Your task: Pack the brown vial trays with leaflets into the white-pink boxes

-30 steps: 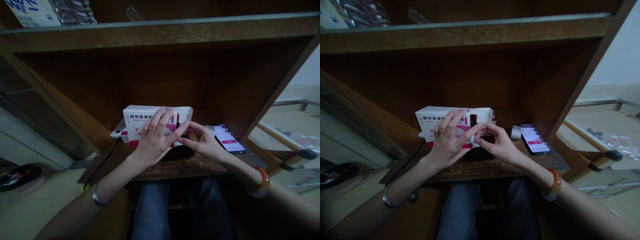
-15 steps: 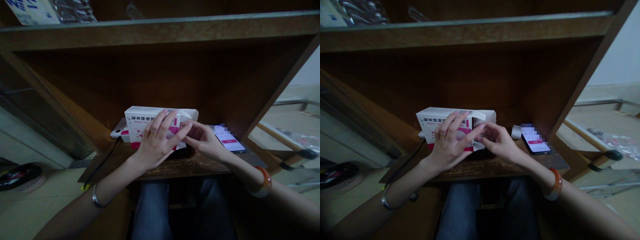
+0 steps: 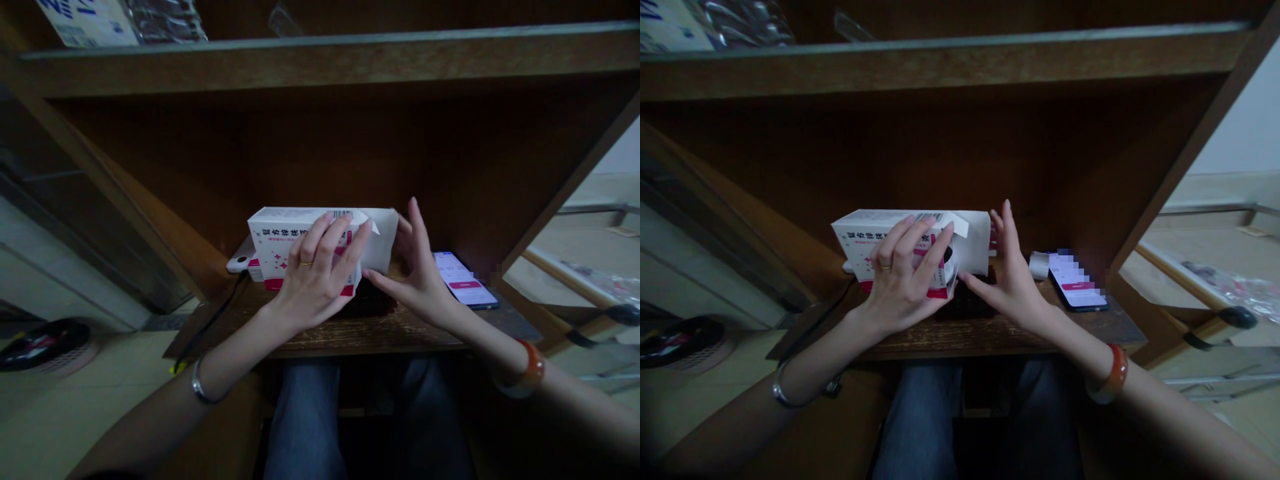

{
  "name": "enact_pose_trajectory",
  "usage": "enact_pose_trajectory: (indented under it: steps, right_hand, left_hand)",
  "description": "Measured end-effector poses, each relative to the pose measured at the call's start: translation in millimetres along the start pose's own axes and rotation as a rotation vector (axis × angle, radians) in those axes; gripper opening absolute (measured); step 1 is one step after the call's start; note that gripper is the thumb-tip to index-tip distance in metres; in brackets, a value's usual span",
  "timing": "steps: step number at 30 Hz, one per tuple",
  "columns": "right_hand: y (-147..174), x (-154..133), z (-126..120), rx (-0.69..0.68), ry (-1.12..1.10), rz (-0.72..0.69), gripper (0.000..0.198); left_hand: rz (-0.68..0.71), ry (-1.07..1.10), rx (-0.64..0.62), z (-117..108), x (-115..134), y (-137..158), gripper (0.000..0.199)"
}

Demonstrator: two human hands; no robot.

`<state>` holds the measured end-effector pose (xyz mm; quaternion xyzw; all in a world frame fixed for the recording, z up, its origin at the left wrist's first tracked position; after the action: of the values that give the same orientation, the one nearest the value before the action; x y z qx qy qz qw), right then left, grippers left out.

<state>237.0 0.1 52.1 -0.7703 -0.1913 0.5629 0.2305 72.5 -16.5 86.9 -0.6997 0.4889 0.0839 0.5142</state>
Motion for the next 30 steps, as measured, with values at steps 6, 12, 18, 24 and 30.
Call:
enact_pose_trajectory:
  steps: [6, 12, 18, 24, 30]
  right_hand:
    - [7, -2, 11, -0.118, -0.255, 0.156, 0.053]
    - [20, 0, 15, -0.135, -0.133, 0.093, 0.058]
    - [28, 2, 25, -0.186, -0.031, 0.023, 0.063]
    - [32, 5, 30, -0.09, 0.03, 0.004, 0.067]
    - [45, -2, 33, -0.09, 0.042, 0.016, 0.061]
  left_hand:
    - [0.029, 0.043, 0.019, 4, 5, 2, 0.066]
    - [0.023, 0.053, 0.077, 0, 10, 0, 0.054]
    - [0.051, 0.147, 0.157, 0, 16, 1, 0.07]
    - [0.029, 0.178, 0.089, -1, 20, 0, 0.079]
    - [0.004, 0.195, 0.018, -8, 34, -4, 0.086]
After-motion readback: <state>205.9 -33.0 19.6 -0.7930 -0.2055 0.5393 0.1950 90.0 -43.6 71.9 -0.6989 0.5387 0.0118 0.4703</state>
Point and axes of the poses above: each hand's wrist, its own y-axis away from the middle knuckle, its own z-axis out of the palm, x = y × z, the point moved 5 cm from there along -y, towards the middle knuckle, and after that the axes turned 14 degrees about z, right-handed, at the moved point
